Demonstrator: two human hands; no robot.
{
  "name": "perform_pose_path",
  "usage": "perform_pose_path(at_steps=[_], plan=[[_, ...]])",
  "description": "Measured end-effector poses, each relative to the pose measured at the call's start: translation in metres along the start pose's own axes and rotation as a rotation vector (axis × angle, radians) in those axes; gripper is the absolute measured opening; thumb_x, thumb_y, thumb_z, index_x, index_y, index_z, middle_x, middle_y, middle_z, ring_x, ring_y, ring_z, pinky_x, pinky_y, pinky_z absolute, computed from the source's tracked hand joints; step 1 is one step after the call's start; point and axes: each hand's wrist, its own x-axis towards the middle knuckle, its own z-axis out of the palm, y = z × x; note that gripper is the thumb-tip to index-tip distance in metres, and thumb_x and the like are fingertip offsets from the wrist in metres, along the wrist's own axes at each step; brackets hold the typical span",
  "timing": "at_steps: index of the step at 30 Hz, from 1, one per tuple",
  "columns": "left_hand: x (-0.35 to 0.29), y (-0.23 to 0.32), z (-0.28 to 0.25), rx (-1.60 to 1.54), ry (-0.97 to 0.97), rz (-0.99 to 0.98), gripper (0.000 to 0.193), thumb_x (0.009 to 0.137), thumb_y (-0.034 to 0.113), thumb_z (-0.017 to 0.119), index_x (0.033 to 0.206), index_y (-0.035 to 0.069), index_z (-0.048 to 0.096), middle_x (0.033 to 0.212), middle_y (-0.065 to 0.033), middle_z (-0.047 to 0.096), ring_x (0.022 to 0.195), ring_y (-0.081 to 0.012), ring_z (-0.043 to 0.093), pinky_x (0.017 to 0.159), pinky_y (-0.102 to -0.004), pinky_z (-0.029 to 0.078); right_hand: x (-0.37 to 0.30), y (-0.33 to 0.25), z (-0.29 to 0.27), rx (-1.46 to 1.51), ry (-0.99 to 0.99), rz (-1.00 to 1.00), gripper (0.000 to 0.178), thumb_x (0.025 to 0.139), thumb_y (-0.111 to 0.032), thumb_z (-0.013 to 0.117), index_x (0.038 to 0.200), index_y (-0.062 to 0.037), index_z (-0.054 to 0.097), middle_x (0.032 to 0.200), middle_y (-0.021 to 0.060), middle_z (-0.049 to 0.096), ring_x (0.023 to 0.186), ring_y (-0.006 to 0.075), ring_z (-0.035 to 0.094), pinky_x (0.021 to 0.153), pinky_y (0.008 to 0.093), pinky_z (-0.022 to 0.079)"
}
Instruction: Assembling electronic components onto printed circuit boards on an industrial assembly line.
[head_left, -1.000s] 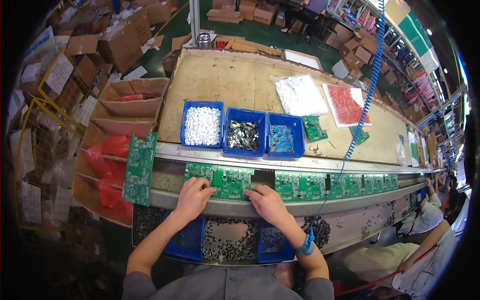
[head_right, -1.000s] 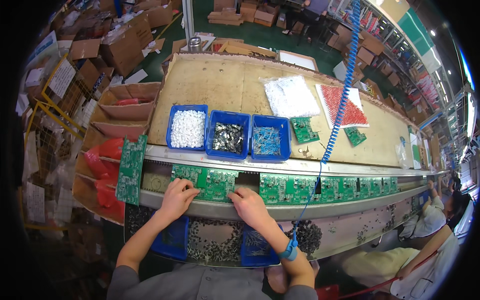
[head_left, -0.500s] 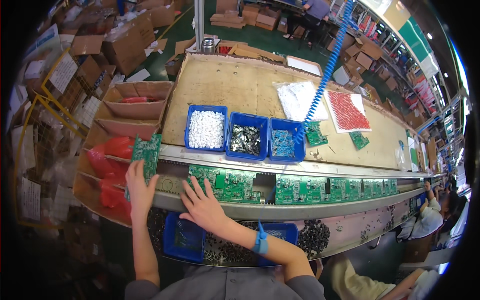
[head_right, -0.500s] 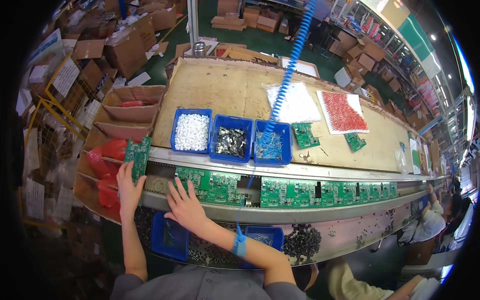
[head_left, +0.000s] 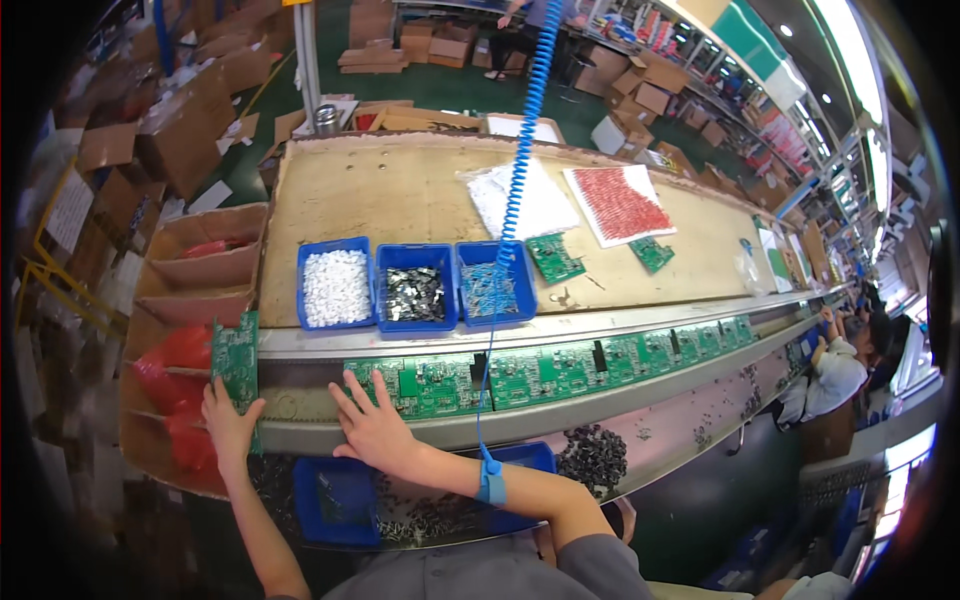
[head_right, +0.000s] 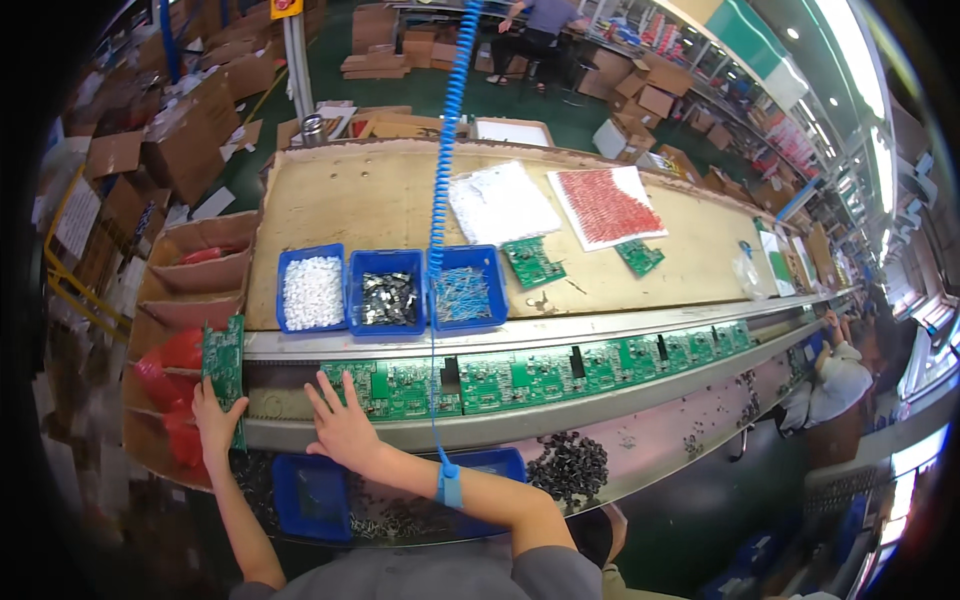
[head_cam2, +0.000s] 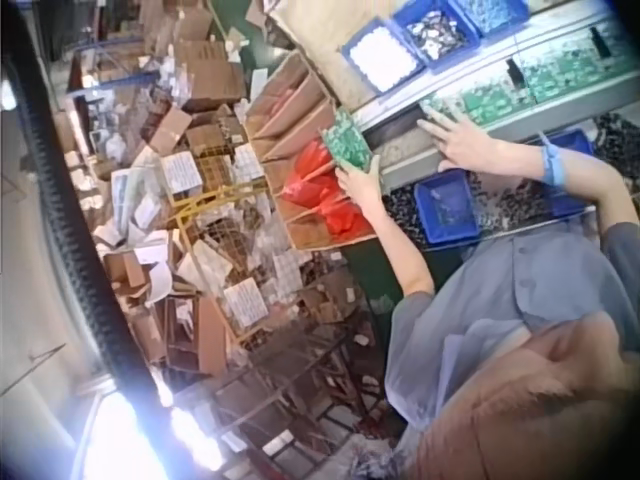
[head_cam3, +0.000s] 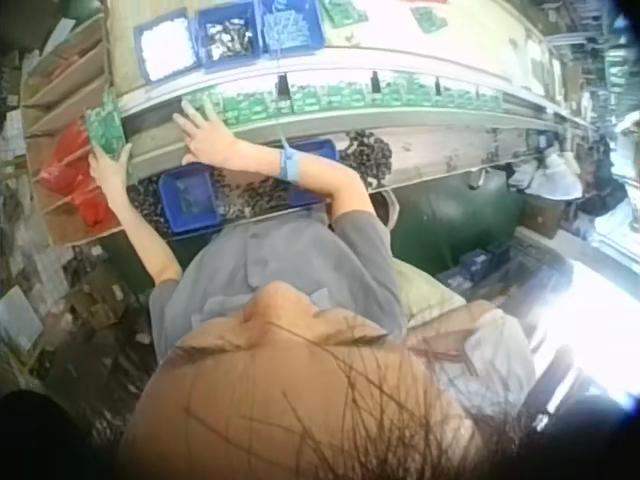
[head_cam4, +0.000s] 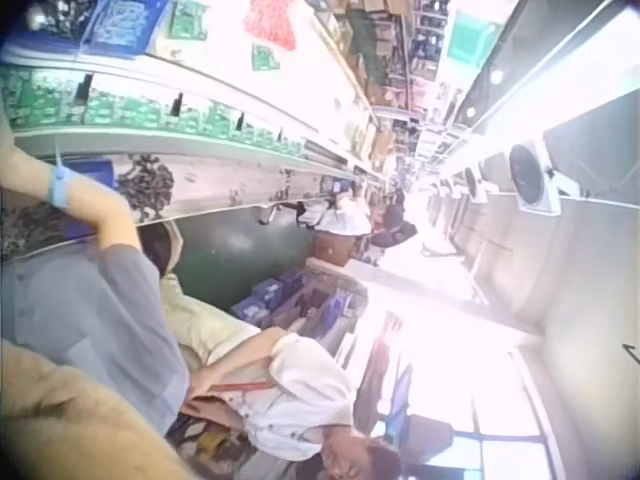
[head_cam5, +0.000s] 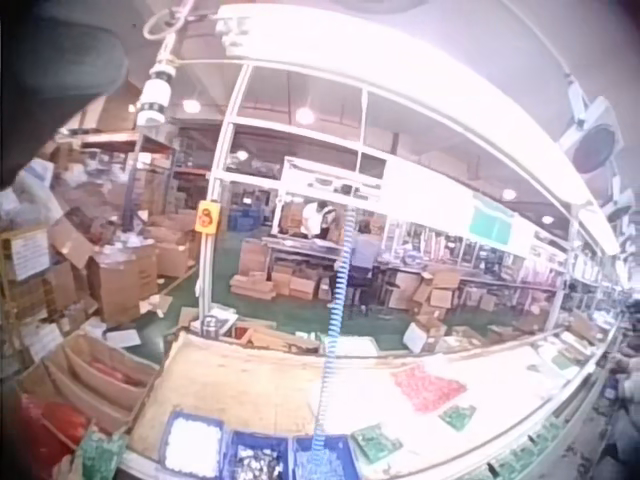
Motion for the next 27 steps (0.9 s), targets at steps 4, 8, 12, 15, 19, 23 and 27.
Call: perform_pose_path(at_steps=[4, 8, 12, 15, 19, 23, 27], plan=[[0.005, 0.001, 0.003, -0.021, -0.002, 0.000, 0.083, 0.074, 0.030, 0.074, 0.139, 0.001, 0.032, 0.139, -0.0252, 0.034, 0.125, -0.0436, 0.035, 0.104, -0.0491, 0.032, -0.010, 0.011, -0.004, 0.008, -0.019, 0.020, 0.063, 0.078, -0.057, 0.056, 0.107, -0.0022, 0.065, 0.141, 0.0158, 0.039, 0.137, 0.0405, 0.022, 0.107, 0.0653, 0.015], [0.003, -0.009, 0.005, -0.057, 0.007, -0.050, 0.080, 0.075, 0.025, 0.073, 0.141, 0.006, 0.031, 0.140, -0.0258, 0.031, 0.126, -0.0447, 0.032, 0.105, -0.0492, 0.030, -0.013, 0.012, 0.000, 0.013, -0.011, -0.003, 0.061, 0.080, -0.056, 0.055, 0.109, -0.0030, 0.064, 0.143, 0.0157, 0.037, 0.137, 0.0411, 0.021, 0.106, 0.0650, 0.016], [0.001, -0.006, -0.003, -0.111, 0.081, 0.055, 0.079, 0.074, 0.020, 0.073, 0.140, 0.007, 0.031, 0.140, -0.0254, 0.030, 0.127, -0.0435, 0.030, 0.106, -0.0485, 0.029, -0.031, 0.030, -0.012, 0.015, -0.029, 0.026, 0.057, 0.082, -0.055, 0.055, 0.108, -0.0057, 0.065, 0.143, 0.0158, 0.036, 0.137, 0.0409, 0.022, 0.105, 0.0649, 0.017], [-0.012, 0.014, -0.021, -0.187, 0.071, 0.215, 0.078, 0.071, 0.015, 0.073, 0.138, 0.008, 0.033, 0.142, -0.0233, 0.028, 0.129, -0.0418, 0.028, 0.107, -0.0471, 0.028, -0.057, 0.049, -0.017, 0.011, 0.009, 0.093, 0.049, 0.083, -0.053, 0.055, 0.108, -0.0112, 0.067, 0.143, 0.0141, 0.036, 0.136, 0.0417, 0.024, 0.105, 0.0658, 0.016], [-0.026, 0.048, -0.043, -0.275, -0.063, 0.472, 0.082, 0.061, 0.009, 0.077, 0.134, 0.009, 0.039, 0.144, -0.0204, 0.028, 0.131, -0.0395, 0.028, 0.109, -0.0454, 0.027, -0.095, 0.077, -0.036, -0.003, 0.014, 0.212, 0.045, 0.083, -0.053, 0.055, 0.103, -0.0152, 0.070, 0.144, 0.0150, 0.035, 0.136, 0.0434, 0.022, 0.105, 0.0673, 0.014], [-0.031, 0.084, -0.041, -0.317, -0.328, 0.745, 0.076, 0.058, 0.013, 0.080, 0.127, 0.008, 0.047, 0.142, -0.0188, 0.030, 0.132, -0.0390, 0.027, 0.108, -0.0451, 0.027, -0.131, 0.106, -0.056, -0.063, -0.036, 0.365, 0.038, 0.083, -0.051, 0.057, 0.101, -0.0213, 0.071, 0.144, 0.0136, 0.036, 0.136, 0.0445, 0.022, 0.104, 0.0684, 0.013], [-0.029, 0.122, -0.027, -0.259, -0.517, 0.990, 0.070, 0.064, 0.020, 0.078, 0.127, 0.010, 0.049, 0.143, -0.0190, 0.029, 0.133, -0.0392, 0.026, 0.111, -0.0491, 0.021, -0.163, 0.128, -0.072, -0.124, -0.052, 0.508, 0.031, 0.085, -0.045, 0.058, 0.100, -0.0230, 0.073, 0.144, 0.0151, 0.036, 0.135, 0.0467, 0.022, 0.105, 0.0671, 0.013]])
